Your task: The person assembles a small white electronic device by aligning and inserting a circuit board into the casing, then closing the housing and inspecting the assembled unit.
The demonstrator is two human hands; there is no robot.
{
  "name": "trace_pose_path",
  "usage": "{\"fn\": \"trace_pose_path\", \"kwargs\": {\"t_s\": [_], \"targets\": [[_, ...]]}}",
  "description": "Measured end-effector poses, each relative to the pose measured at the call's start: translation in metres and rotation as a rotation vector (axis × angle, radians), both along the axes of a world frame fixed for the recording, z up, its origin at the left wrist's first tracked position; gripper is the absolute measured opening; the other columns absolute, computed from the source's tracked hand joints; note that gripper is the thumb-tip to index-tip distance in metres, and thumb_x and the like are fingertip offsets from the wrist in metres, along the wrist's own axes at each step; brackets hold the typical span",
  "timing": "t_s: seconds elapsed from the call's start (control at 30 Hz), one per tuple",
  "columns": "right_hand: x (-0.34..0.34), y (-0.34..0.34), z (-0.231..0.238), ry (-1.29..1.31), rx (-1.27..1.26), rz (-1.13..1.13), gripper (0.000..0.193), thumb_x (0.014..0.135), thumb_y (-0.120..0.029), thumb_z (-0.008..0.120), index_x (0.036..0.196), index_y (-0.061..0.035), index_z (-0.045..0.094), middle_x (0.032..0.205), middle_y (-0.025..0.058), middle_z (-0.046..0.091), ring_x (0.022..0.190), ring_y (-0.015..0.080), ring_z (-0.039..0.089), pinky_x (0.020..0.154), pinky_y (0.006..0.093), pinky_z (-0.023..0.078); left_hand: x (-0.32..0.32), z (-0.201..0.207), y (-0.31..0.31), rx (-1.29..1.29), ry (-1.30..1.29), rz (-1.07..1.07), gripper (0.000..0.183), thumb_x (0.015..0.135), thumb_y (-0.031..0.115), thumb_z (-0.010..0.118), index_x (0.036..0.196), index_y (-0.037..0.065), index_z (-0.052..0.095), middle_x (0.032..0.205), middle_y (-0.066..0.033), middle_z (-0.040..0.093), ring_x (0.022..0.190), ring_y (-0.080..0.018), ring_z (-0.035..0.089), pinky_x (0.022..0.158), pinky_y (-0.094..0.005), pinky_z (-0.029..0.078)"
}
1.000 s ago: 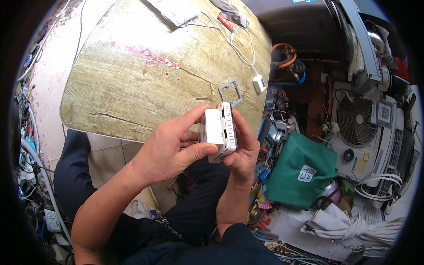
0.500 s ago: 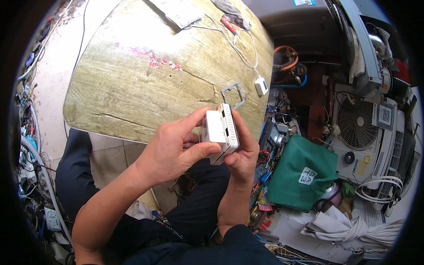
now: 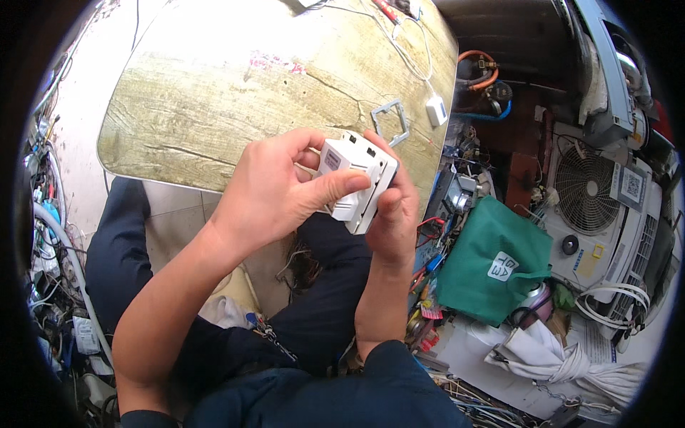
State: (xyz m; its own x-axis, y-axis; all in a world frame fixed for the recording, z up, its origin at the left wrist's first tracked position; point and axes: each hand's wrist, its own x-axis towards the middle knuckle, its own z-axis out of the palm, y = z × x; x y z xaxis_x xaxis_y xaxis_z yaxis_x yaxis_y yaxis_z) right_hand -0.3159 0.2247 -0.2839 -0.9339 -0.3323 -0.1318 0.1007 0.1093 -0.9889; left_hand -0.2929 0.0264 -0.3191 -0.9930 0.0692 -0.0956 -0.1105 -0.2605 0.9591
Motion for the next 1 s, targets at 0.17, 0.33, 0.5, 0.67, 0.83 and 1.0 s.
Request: {"fn": "trace_pose_path", "kwargs": {"t_s": [0.17, 0.33, 0.5, 0.67, 0.83, 1.0], "targets": [[0.001, 0.000, -0.005, -0.051, -0.006, 0.000, 0.107, 0.089, -0.069, 0.068, 0.151, 0.0118, 0.037, 0.139, 0.0231, 0.060, 0.125, 0.0282, 0.063, 0.105, 0.0401, 0.053, 0.000, -0.002, -0.001, -0.119, -0.079, -0.006, 0.053, 0.085, 0.043, 0.085, 0.098, -0.006, 0.070, 0.083, -0.0166, 0.076, 0.076, -0.0162, 0.075, 0.066, -0.0313, 0.059], [0.001, -0.001, -0.008, -0.111, -0.036, -0.009, 0.106, 0.088, -0.069, 0.068, 0.150, 0.0125, 0.037, 0.136, 0.0225, 0.061, 0.122, 0.0272, 0.065, 0.103, 0.0389, 0.054, 0.001, -0.001, -0.001, -0.191, -0.083, 0.023, 0.055, 0.084, 0.046, 0.085, 0.090, -0.005, 0.068, 0.080, -0.0166, 0.075, 0.072, -0.0157, 0.074, 0.062, -0.0312, 0.058], [0.000, -0.003, -0.007, -0.153, -0.035, -0.028, 0.108, 0.087, -0.069, 0.069, 0.150, 0.0120, 0.037, 0.135, 0.0222, 0.061, 0.121, 0.0273, 0.065, 0.103, 0.0397, 0.054, 0.000, -0.002, 0.001, -0.245, -0.099, 0.042, 0.059, 0.082, 0.051, 0.086, 0.086, -0.005, 0.066, 0.076, -0.0168, 0.074, 0.070, -0.0159, 0.073, 0.061, -0.0315, 0.057], [0.002, -0.003, -0.008, -0.236, -0.119, -0.036, 0.110, 0.086, -0.070, 0.070, 0.152, 0.0102, 0.036, 0.139, 0.0224, 0.059, 0.125, 0.0293, 0.063, 0.106, 0.0428, 0.052, 0.004, 0.004, -0.003, -0.276, -0.091, 0.082, 0.068, 0.078, 0.059, 0.086, 0.089, -0.005, 0.066, 0.077, -0.0175, 0.073, 0.072, -0.0199, 0.074, 0.065, -0.0342, 0.058], [0.000, -0.006, -0.008, -0.071, -0.117, 0.028, 0.104, 0.089, -0.061, 0.074, 0.155, 0.0085, 0.034, 0.145, 0.0191, 0.056, 0.130, 0.0267, 0.059, 0.111, 0.0402, 0.047, 0.004, 0.008, -0.008, -0.095, -0.033, 0.021, 0.054, 0.088, 0.043, 0.082, 0.109, -0.004, 0.069, 0.091, -0.0133, 0.076, 0.079, -0.0183, 0.074, 0.069, -0.0328, 0.059], [0.005, -0.016, -0.008, 0.147, 0.012, -0.033, 0.092, 0.087, -0.044, 0.083, 0.152, 0.0060, 0.040, 0.145, 0.0177, 0.056, 0.129, 0.0245, 0.059, 0.110, 0.0380, 0.047, 0.003, -0.011, 0.008, 0.184, 0.065, 0.055, 0.034, 0.101, 0.031, 0.068, 0.113, 0.000, 0.066, 0.089, -0.0143, 0.071, 0.082, -0.0126, 0.067, 0.070, -0.0349, 0.055]]}}
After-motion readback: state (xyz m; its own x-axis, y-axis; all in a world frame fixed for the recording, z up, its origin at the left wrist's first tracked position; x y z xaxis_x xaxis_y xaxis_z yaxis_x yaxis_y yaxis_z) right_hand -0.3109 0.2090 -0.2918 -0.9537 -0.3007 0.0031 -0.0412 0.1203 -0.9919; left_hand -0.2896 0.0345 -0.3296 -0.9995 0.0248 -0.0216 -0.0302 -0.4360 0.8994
